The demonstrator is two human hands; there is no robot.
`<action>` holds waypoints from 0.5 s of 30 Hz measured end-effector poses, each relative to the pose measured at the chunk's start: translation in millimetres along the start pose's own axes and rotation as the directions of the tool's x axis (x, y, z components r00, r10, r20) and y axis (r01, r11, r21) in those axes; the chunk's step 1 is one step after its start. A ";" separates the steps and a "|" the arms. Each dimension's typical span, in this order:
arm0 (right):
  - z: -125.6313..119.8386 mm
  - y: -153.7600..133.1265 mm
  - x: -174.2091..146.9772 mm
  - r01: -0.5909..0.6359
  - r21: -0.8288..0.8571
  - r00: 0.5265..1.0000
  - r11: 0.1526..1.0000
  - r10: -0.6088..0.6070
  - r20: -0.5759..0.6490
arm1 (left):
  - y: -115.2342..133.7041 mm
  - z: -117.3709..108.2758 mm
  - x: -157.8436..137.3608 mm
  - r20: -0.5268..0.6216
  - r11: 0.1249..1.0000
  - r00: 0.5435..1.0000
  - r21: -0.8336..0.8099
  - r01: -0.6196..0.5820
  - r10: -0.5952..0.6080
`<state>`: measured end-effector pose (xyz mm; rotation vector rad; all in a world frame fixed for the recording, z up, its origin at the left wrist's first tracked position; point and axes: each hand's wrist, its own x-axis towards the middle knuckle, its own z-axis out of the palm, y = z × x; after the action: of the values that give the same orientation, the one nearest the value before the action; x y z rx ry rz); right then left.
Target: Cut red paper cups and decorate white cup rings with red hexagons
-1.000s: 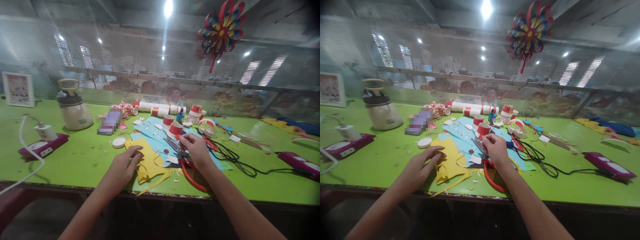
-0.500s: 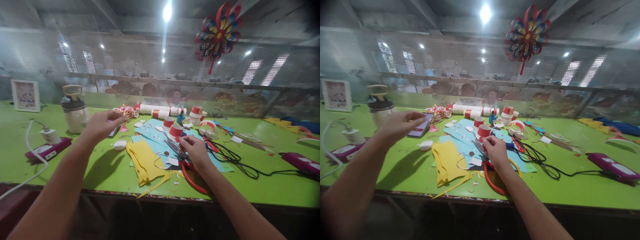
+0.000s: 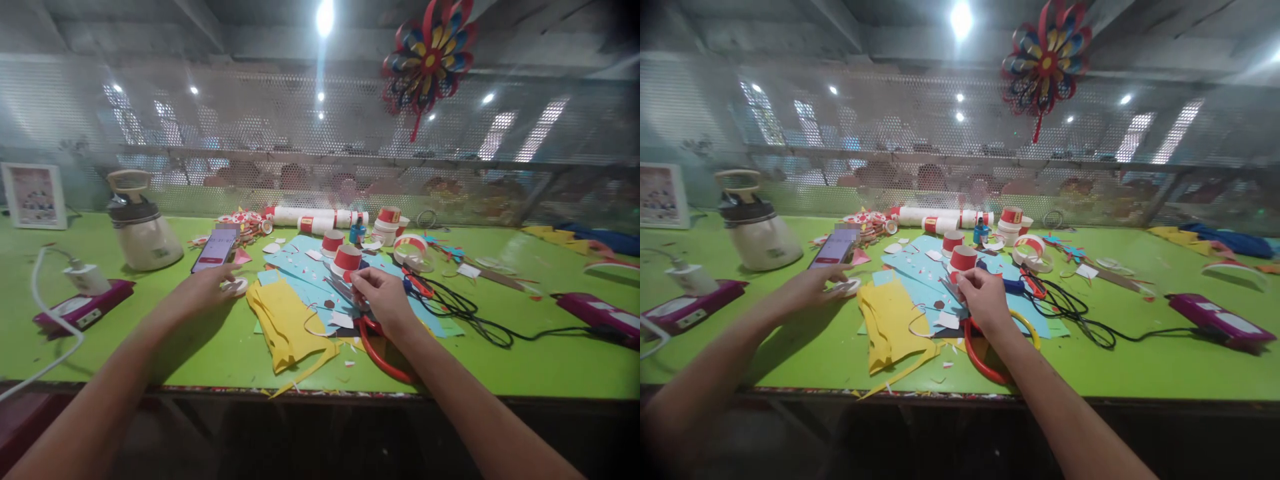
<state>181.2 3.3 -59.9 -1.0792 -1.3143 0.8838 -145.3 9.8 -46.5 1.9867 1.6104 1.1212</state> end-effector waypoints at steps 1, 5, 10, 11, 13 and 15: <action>0.2 0.1 0.0 -0.002 0.002 1.000 1.000 0.002 0.002 | -0.2 0.8 0.1 0.043 0.998 0.999 0.060 -0.008 0.006; 1.1 0.7 -0.2 -0.009 -0.002 1.000 1.000 0.009 0.007 | 3.0 4.6 3.1 0.172 0.951 0.985 0.304 -0.065 0.013; 1.2 1.9 0.2 -0.010 -0.011 1.000 1.000 0.010 0.006 | 6.1 0.3 8.7 0.241 0.847 0.970 0.510 -0.147 0.024; 1.0 2.2 0.4 -0.010 -0.011 1.000 1.000 0.010 0.007 | 6.1 -1.1 10.5 0.257 0.847 0.966 0.508 -0.158 0.027; 0.8 3.0 0.8 -0.011 -0.010 1.000 1.000 0.011 0.010 | 6.2 -2.9 15.3 0.307 0.849 0.951 0.496 -0.183 0.026; 0.6 3.8 1.2 -0.012 -0.008 1.000 1.000 0.012 0.014 | 7.0 -3.5 20.9 0.376 0.847 0.927 0.491 -0.205 0.007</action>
<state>181.1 5.6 -63.2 -1.0897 -1.3251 0.8977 -142.4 26.5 -32.0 2.4654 1.7353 0.3047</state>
